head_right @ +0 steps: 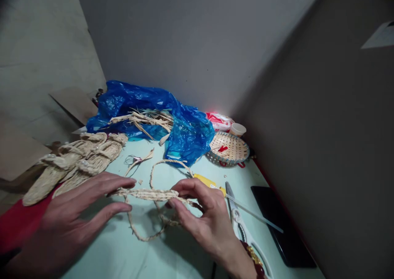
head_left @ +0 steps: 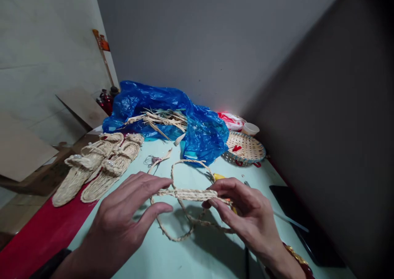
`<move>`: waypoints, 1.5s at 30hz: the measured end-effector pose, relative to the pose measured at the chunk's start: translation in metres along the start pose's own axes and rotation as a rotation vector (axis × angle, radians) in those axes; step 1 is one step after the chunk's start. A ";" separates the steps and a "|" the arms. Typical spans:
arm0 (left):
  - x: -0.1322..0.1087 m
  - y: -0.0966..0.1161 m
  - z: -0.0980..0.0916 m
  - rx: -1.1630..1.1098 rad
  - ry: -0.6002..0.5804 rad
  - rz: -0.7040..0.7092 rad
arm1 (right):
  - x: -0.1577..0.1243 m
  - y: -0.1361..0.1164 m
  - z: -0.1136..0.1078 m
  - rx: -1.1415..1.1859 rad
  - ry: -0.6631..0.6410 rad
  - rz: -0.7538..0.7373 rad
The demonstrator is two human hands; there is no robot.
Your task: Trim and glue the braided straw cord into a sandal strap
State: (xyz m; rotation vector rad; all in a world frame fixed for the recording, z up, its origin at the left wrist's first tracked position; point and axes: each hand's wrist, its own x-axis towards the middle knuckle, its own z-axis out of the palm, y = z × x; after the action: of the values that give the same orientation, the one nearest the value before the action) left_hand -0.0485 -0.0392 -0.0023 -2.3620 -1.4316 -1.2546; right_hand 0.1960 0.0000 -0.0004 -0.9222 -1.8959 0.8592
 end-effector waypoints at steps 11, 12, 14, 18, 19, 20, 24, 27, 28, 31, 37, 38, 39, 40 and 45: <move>0.002 0.007 0.001 -0.084 0.005 0.070 | -0.001 -0.005 0.004 -0.004 0.003 -0.014; 0.003 0.008 0.000 -0.069 0.000 0.086 | -0.001 -0.006 0.004 0.003 0.007 -0.006; 0.004 0.008 -0.001 -0.033 -0.014 0.117 | 0.000 -0.007 0.003 0.027 0.006 0.016; 0.000 0.010 -0.001 0.057 -0.030 0.199 | 0.001 -0.009 0.003 0.054 0.000 0.039; -0.002 0.010 0.000 0.099 -0.015 0.218 | 0.002 -0.010 0.003 0.053 0.000 0.040; -0.004 0.011 0.000 0.137 -0.003 0.231 | 0.002 -0.010 0.003 0.055 0.002 0.039; -0.009 0.012 -0.001 0.176 -0.004 0.247 | 0.000 -0.014 0.003 0.094 -0.022 0.028; -0.009 0.014 0.000 0.120 0.013 0.209 | -0.001 -0.016 0.003 0.118 -0.019 0.008; -0.009 0.014 0.001 0.085 0.016 0.176 | -0.001 -0.017 0.003 0.118 -0.017 0.001; -0.008 0.017 0.002 0.000 0.025 0.109 | -0.002 -0.016 0.003 0.101 -0.015 -0.019; 0.001 0.016 -0.004 0.018 0.014 0.151 | -0.001 -0.011 0.004 0.117 -0.033 0.015; 0.003 0.014 -0.004 -0.013 -0.009 0.166 | -0.001 -0.011 0.004 0.120 -0.029 0.025; 0.004 0.013 -0.003 -0.042 -0.030 0.142 | 0.000 -0.010 0.004 0.125 -0.027 0.034; 0.004 0.011 -0.002 -0.060 0.011 0.090 | 0.001 -0.009 0.003 0.132 -0.027 0.040; 0.001 0.006 0.007 -0.037 0.076 0.055 | 0.004 -0.004 0.001 0.155 -0.012 0.059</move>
State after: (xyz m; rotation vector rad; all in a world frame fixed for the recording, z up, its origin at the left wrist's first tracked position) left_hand -0.0398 -0.0387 -0.0046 -2.3328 -1.3238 -1.3531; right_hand 0.1919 0.0011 0.0043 -0.8834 -1.7915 1.0332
